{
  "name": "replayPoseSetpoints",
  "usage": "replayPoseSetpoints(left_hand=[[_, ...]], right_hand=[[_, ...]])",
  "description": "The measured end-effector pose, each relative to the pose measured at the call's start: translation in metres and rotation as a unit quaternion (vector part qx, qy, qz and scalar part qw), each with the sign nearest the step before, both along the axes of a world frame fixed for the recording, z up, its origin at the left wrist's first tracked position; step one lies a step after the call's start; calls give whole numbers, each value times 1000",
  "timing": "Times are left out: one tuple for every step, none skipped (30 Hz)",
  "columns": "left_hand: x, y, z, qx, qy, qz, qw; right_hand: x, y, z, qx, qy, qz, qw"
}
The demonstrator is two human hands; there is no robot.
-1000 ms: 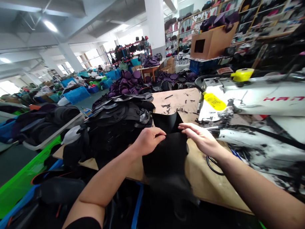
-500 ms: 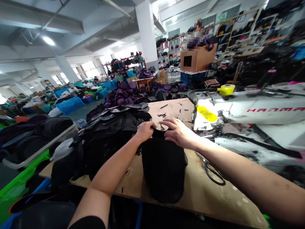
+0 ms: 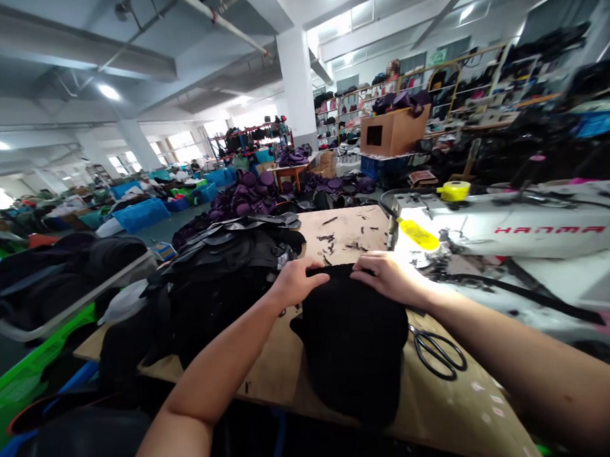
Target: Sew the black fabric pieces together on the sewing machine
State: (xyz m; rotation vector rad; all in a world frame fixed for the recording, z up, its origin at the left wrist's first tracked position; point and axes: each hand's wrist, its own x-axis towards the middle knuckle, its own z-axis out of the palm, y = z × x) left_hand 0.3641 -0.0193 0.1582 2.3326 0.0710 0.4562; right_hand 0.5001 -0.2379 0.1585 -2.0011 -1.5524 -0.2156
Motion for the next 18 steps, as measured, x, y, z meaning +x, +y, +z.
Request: replayPoseSetpoints(left_hand=[[1, -5, 0, 3, 13, -2, 1000], [2, -10, -1, -1, 19, -4, 1000], [2, -14, -3, -10, 18, -5, 1000], [2, -18, -5, -20, 10, -5, 1000], [2, -22, -6, -30, 0, -5, 1000], [2, -25, -8, -38, -7, -8, 999], [1, -29, -9, -45, -10, -12, 999], [0, -31, -10, -51, -10, -18, 998], [0, -34, -9, -57, -8, -25, 998], [-1, -36, -9, -63, -6, -33, 997], [-1, -39, -8, -67, -3, -39, 997], [-1, -41, -7, -71, 2, -43, 997], [-1, -43, -7, -78, 7, -45, 996], [0, -46, -7, -87, 14, -45, 995], [1, -48, -8, -101, 20, -42, 994], [2, -51, -10, -119, 26, -38, 992], [3, -53, -13, -137, 31, -35, 989], [3, -56, -16, -154, 34, -32, 987]], right_hand=[[-1, -4, 0, 1, 13, -9, 1000], [-2, -8, 0, -1, 28, -20, 999], [-2, -13, -1, -2, 44, -35, 998], [-2, -19, -2, -7, 60, -51, 997], [-2, -26, -3, -15, 73, -68, 995], [-2, -33, -3, -29, 78, -80, 993], [-2, -41, -4, -46, 72, -88, 992], [-2, -48, -4, -67, 54, -95, 992], [-3, -55, -5, -88, 28, -99, 991], [-4, -62, -5, -108, -3, -101, 989], [-5, -67, -5, -122, -33, -104, 987], [-6, -71, -6, -131, -61, -109, 984], [-8, -74, -7, -135, -84, -116, 980], [-9, -76, -8, -135, -101, -123, 978], [-11, -78, -10, -134, -114, -128, 976], [-12, -79, -12, -131, -121, -130, 975], [-12, -80, -14, -127, -122, -125, 976], [-13, -82, -15, -124, -118, -112, 979]])
